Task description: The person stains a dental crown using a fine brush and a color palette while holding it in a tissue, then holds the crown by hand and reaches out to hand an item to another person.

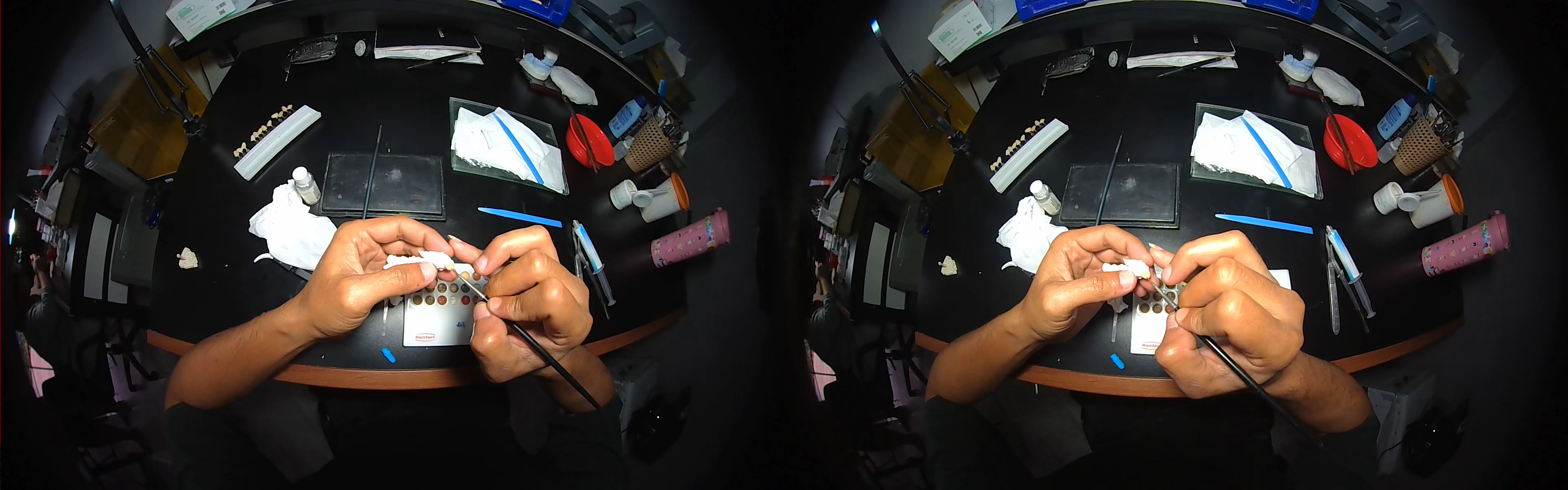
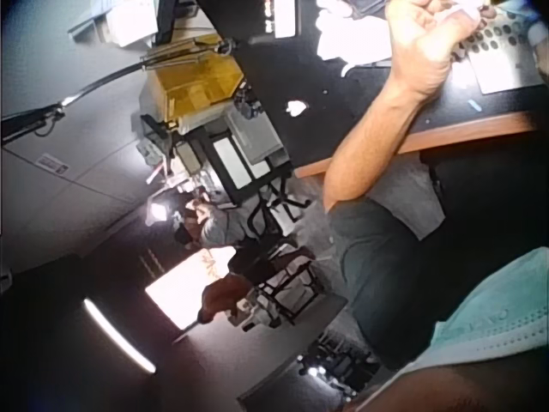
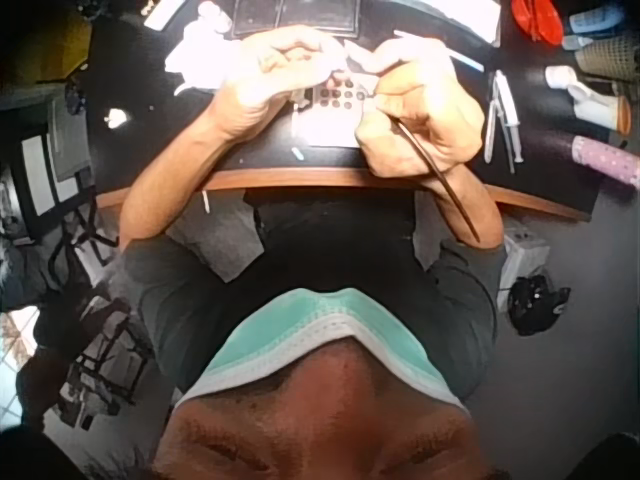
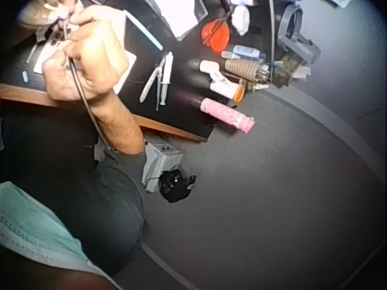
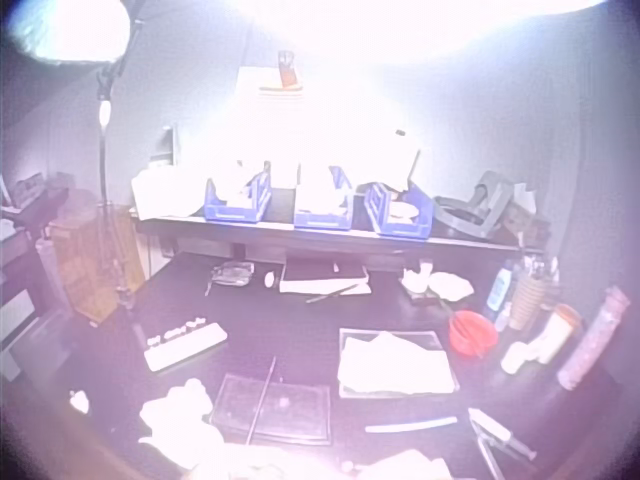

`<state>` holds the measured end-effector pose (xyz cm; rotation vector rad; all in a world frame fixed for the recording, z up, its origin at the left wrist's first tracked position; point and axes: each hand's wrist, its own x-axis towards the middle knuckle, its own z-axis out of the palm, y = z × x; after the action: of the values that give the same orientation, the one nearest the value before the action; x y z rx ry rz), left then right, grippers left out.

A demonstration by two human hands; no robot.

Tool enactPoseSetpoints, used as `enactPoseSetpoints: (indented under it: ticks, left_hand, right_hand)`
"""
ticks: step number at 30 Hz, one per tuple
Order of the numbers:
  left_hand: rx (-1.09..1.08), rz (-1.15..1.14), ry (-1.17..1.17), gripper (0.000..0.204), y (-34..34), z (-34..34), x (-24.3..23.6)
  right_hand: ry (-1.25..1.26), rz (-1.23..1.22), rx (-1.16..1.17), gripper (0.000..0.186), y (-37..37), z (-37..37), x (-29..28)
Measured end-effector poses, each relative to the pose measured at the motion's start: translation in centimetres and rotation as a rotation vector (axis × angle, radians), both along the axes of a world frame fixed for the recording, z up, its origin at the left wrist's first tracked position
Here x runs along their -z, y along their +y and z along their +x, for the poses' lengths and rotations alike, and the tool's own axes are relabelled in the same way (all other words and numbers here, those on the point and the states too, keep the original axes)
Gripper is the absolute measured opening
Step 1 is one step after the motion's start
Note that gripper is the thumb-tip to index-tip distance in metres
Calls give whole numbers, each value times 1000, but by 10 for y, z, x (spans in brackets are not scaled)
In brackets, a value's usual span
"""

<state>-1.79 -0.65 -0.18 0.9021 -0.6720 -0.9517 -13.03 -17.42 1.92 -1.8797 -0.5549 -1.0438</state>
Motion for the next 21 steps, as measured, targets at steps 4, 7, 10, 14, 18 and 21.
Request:
enactPoseSetpoints:
  ticks: [4, 7, 10, 14, 18, 21]
  left_hand:
    - [-1, -1, -10, 21, 0, 0, -1]
    - [5, 2, 4, 21, 0, 0, -3]
    - [3, -1, 16, 21, 0, -1, -2]
    - [7, 6, 1, 21, -1, -1, -3]
    - [6, 5, 9, 21, 0, 0, -3]
    - [14, -2, 12, 21, 0, 0, -2]
  right_hand:
    - [7, -4, -7, 16, 0, -1, -1]
    - [-3, -3, -6, 16, 0, 1, 0]
    - [-13, -2, -10, 17, 1, 2, 1]
    - [0, -19, 2, 17, -1, -1, 0]
    - [-10, -8, -6, 17, 0, 1, 2]
    - [-8, 2, -14, 16, -1, 0, 2]
